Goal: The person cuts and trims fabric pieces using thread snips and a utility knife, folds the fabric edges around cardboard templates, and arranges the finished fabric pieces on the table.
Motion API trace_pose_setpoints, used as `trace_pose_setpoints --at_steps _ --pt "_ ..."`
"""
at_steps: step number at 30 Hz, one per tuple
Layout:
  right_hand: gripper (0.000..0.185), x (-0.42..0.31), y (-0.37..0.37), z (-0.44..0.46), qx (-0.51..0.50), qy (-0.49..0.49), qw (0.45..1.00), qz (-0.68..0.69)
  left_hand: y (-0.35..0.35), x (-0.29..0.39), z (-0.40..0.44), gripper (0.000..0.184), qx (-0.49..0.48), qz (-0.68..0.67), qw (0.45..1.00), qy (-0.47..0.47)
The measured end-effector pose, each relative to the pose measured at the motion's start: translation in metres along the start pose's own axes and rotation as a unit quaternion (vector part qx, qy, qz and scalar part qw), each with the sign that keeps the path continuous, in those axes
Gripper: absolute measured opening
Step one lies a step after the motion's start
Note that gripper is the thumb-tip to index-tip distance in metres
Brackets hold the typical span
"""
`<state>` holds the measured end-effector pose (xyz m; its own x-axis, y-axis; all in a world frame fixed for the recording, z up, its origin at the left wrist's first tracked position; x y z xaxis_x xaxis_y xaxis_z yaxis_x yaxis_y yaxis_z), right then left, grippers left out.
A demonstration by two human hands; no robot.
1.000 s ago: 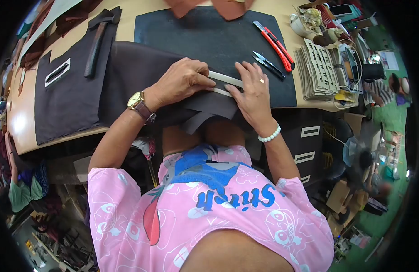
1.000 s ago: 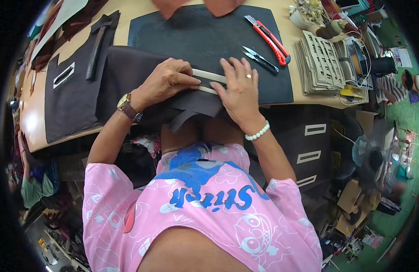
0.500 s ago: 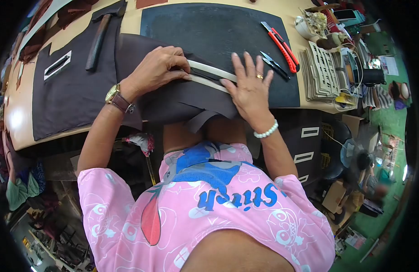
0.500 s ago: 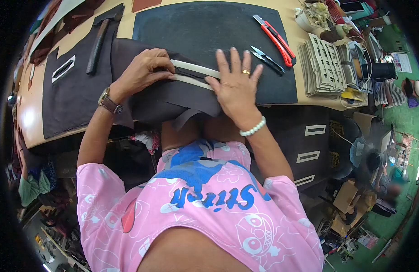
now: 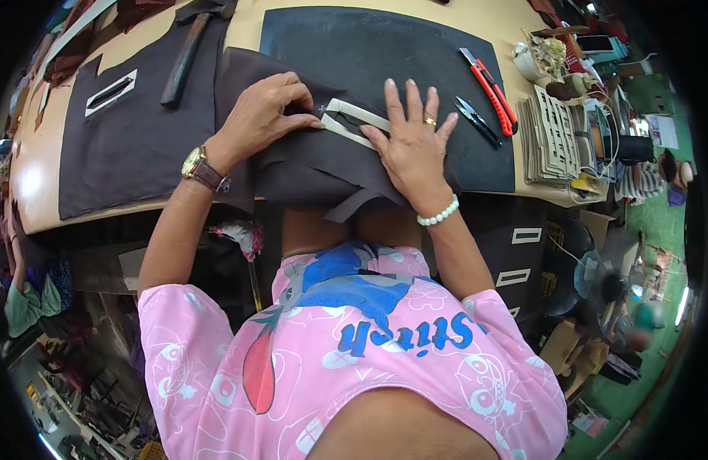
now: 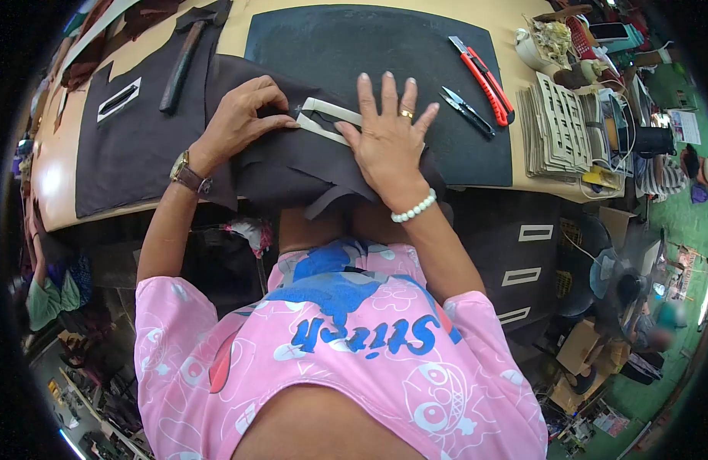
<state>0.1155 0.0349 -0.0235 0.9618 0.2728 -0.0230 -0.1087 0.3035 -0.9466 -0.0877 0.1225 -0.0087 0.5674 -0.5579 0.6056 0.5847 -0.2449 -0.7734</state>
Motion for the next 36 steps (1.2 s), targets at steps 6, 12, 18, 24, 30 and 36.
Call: trace_pose_setpoints --at_steps 6,12,18,24,30,36 --pt "0.061 -0.022 0.015 0.027 0.012 -0.053 0.998 0.031 0.001 0.000 -0.004 0.023 0.026 0.008 1.000 0.002" --pt "0.090 0.000 -0.011 0.017 -0.082 -0.149 0.967 0.188 0.008 0.019 -0.025 0.026 0.112 0.074 0.990 -0.036" --pt "0.060 -0.011 -0.017 0.065 -0.120 -0.128 0.952 0.249 0.034 0.047 -0.053 0.039 0.225 0.111 0.963 -0.098" --pt "0.034 -0.027 0.007 0.140 -0.191 -0.157 0.918 0.310 0.021 0.077 -0.054 0.042 0.328 0.111 0.927 -0.144" --pt "0.023 0.014 -0.039 0.145 0.233 0.079 0.686 0.685 0.016 0.116 -0.018 0.053 0.370 0.196 0.900 -0.121" --pt "0.020 0.066 -0.059 0.076 0.398 0.183 0.567 0.698 0.037 0.098 0.014 0.042 0.386 0.211 0.897 0.025"
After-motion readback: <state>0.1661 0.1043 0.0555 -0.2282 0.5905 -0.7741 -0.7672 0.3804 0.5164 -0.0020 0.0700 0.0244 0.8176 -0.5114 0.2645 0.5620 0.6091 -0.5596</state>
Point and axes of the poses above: each hand's wrist, its own z-axis towards the middle knuckle, its own y-axis out of the palm, x = y × z, the point moved 2 cm from there along z, towards the middle knuckle, and after that the axes turned 13 degrees about -y, right-handed, at the moved point
